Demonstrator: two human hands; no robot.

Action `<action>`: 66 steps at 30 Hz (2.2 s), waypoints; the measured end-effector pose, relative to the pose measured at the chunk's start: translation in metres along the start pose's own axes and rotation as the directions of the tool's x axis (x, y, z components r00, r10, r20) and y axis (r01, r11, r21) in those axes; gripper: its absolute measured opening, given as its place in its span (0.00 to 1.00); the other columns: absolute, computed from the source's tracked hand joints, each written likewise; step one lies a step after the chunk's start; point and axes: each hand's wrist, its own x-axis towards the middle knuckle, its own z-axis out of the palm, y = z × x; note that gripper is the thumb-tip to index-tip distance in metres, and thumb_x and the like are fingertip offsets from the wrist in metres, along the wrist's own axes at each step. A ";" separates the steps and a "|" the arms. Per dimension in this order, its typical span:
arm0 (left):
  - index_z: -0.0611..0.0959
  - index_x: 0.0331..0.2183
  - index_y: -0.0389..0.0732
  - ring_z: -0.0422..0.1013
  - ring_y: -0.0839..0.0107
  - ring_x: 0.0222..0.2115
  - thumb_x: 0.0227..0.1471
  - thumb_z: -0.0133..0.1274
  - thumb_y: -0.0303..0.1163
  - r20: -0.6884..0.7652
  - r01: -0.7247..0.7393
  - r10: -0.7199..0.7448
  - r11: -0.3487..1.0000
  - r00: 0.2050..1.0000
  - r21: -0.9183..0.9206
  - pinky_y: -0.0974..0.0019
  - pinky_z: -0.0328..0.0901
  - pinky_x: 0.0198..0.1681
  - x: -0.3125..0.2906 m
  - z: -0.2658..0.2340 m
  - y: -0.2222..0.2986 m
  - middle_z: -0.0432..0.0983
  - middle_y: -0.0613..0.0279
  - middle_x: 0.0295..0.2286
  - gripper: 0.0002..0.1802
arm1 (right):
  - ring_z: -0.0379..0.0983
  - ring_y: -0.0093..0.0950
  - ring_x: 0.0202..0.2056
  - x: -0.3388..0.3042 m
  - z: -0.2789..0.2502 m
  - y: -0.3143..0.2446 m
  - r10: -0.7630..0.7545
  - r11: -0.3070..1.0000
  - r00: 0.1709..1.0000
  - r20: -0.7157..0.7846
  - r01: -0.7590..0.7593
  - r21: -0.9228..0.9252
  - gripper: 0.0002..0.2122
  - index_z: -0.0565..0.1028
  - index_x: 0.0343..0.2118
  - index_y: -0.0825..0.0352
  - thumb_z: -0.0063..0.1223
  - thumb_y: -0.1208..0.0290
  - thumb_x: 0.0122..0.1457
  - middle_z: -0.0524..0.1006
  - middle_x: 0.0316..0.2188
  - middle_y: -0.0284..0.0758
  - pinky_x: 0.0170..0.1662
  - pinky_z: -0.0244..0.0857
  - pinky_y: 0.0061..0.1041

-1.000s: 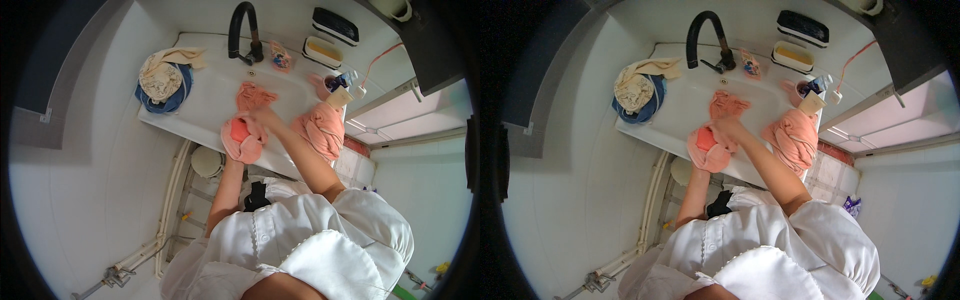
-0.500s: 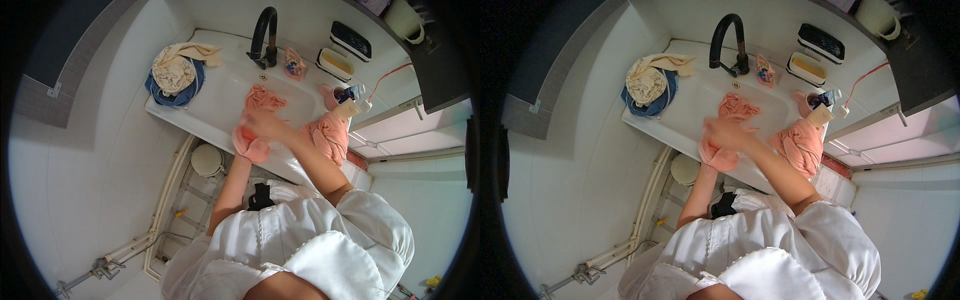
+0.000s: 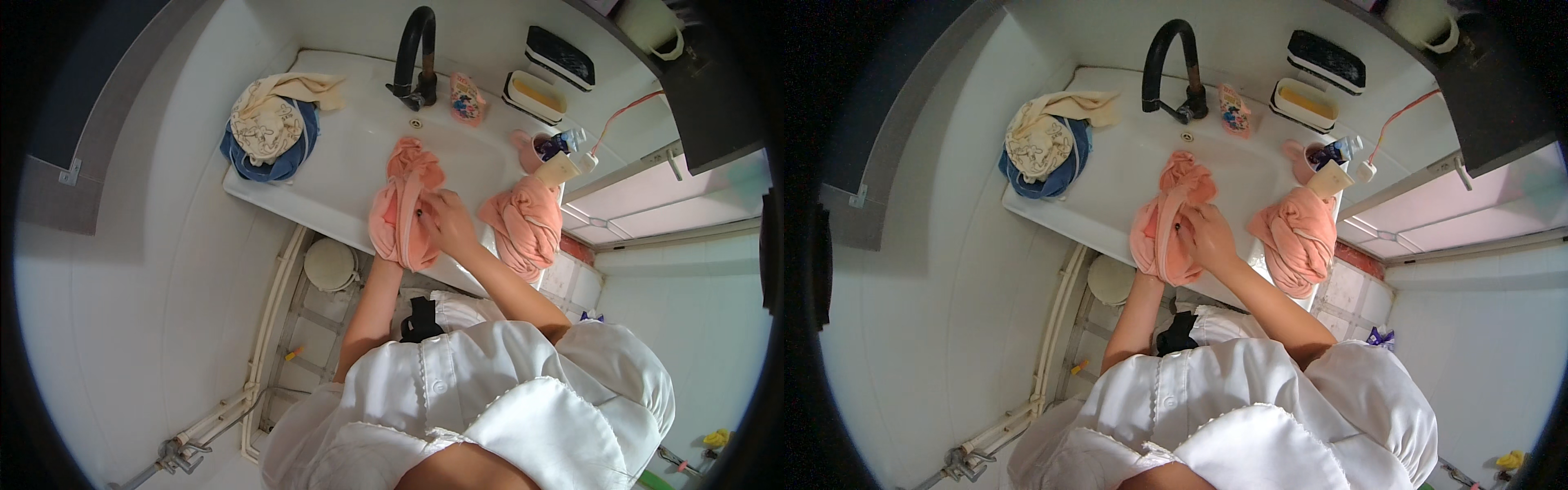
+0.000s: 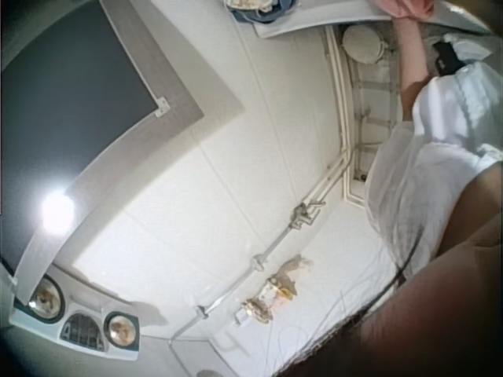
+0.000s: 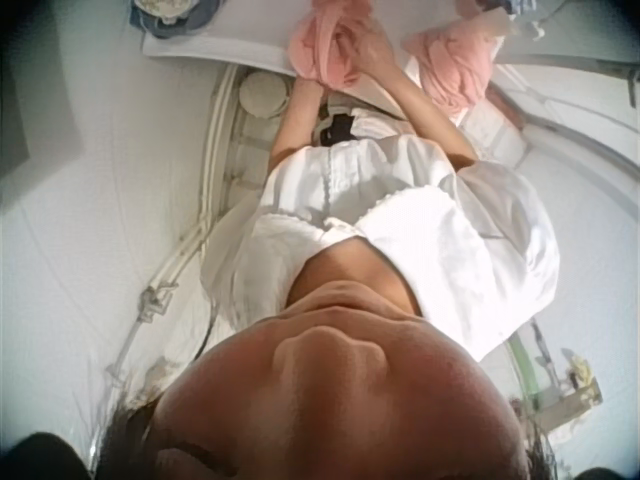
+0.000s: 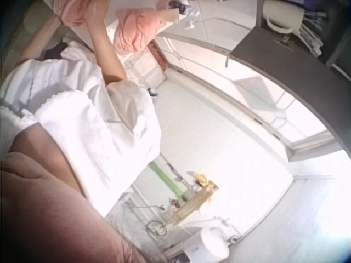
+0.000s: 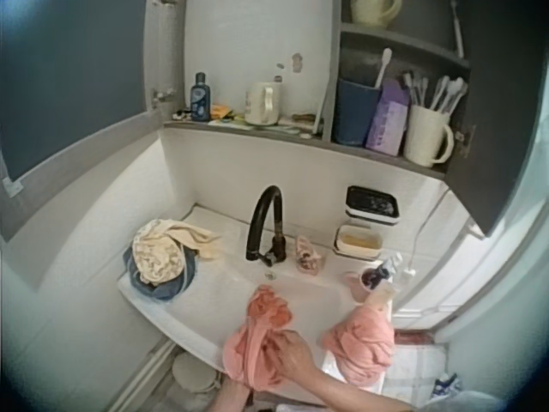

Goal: The person washes pink fabric items in a sink by hand, rinsing them under running water and wringing them out.

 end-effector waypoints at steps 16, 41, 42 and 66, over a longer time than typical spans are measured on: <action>0.60 0.50 0.41 0.55 0.66 0.48 0.53 0.35 0.40 0.163 0.217 -0.193 0.965 0.968 -0.146 0.65 0.52 0.51 -0.008 -0.004 0.014 0.56 0.59 0.49 0.23 | 0.61 0.44 0.44 0.041 0.021 0.002 0.122 0.970 0.885 0.450 -0.202 0.133 0.25 0.59 0.46 0.76 0.42 0.60 0.49 0.63 0.44 0.51 0.48 0.53 0.36; 0.60 0.48 0.39 0.62 0.66 0.42 0.51 0.35 0.37 0.460 0.398 -0.003 0.508 0.888 -0.764 0.64 0.58 0.46 0.012 0.009 0.031 0.63 0.57 0.42 0.23 | 0.62 0.43 0.29 0.051 0.067 -0.017 0.212 0.914 0.976 -0.045 -0.181 0.363 0.15 0.64 0.34 0.74 0.37 0.64 0.52 0.65 0.27 0.50 0.32 0.55 0.38; 0.62 0.47 0.39 0.63 0.64 0.41 0.51 0.35 0.38 0.226 0.316 -0.222 0.638 0.949 -0.702 0.63 0.59 0.44 0.001 0.013 0.039 0.65 0.56 0.40 0.22 | 0.57 0.45 0.40 0.067 0.051 -0.021 0.366 0.764 0.909 0.200 -0.416 0.493 0.20 0.60 0.41 0.76 0.39 0.63 0.51 0.61 0.38 0.52 0.42 0.51 0.38; 0.60 0.47 0.36 0.59 0.64 0.45 0.53 0.32 0.39 0.128 0.292 -0.280 0.694 0.952 -0.658 0.62 0.56 0.47 -0.009 -0.008 0.009 0.60 0.57 0.44 0.23 | 0.49 0.46 0.53 0.036 0.035 -0.018 -0.098 0.995 0.960 0.262 0.094 0.026 0.30 0.52 0.51 0.76 0.42 0.61 0.48 0.53 0.52 0.53 0.54 0.44 0.34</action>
